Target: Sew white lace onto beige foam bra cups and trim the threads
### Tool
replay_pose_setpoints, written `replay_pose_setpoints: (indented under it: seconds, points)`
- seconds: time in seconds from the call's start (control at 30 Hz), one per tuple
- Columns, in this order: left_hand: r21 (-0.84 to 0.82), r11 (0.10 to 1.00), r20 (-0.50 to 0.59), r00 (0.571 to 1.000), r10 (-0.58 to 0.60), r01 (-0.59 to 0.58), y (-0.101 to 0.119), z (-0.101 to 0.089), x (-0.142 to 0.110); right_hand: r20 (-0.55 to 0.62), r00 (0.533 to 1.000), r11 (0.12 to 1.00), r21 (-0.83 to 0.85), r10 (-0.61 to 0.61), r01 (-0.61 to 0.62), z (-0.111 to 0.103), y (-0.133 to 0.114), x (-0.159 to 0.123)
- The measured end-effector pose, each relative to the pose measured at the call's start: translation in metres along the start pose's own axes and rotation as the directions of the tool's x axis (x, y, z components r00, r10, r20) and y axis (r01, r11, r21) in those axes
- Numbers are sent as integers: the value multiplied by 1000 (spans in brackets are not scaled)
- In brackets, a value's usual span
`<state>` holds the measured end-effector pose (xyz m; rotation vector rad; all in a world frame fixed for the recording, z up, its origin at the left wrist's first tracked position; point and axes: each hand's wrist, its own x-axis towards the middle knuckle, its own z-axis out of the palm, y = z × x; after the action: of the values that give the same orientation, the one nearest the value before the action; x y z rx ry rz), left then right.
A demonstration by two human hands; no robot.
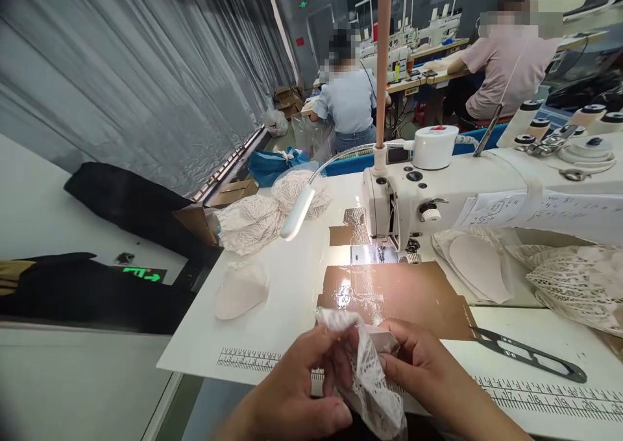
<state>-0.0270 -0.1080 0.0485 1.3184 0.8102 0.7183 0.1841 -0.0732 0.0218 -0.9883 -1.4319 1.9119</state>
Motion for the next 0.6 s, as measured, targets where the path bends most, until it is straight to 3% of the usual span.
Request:
replay_pose_setpoints:
  seconds: [0.07,0.17,0.27,0.37,0.47,0.6]
  points:
    - [132,988,-121,988,96,-80,-8,-4,5,55,998,999,36,5,-7,5,-5,0]
    - [234,966,-158,976,149,-110,-19,-15,15,95,995,1000,19,-12,10,9,-17,-3]
    - [-56,998,-33,999,6,-8,-23,-23,25,121,992,999,34,-39,35,8,-27,-5]
    - [-365,911,183,974,-132,191,-25,-24,32,148,988,999,21,-44,41,6,-27,-7]
    - [-409,846,305,925,-226,341,-27,-17,33,116,992,999,-24,-40,43,0,-11,-10]
    - [-432,837,249,937,-246,335,-29,-8,31,-51,991,985,-126,-125,117,-9,20,-16]
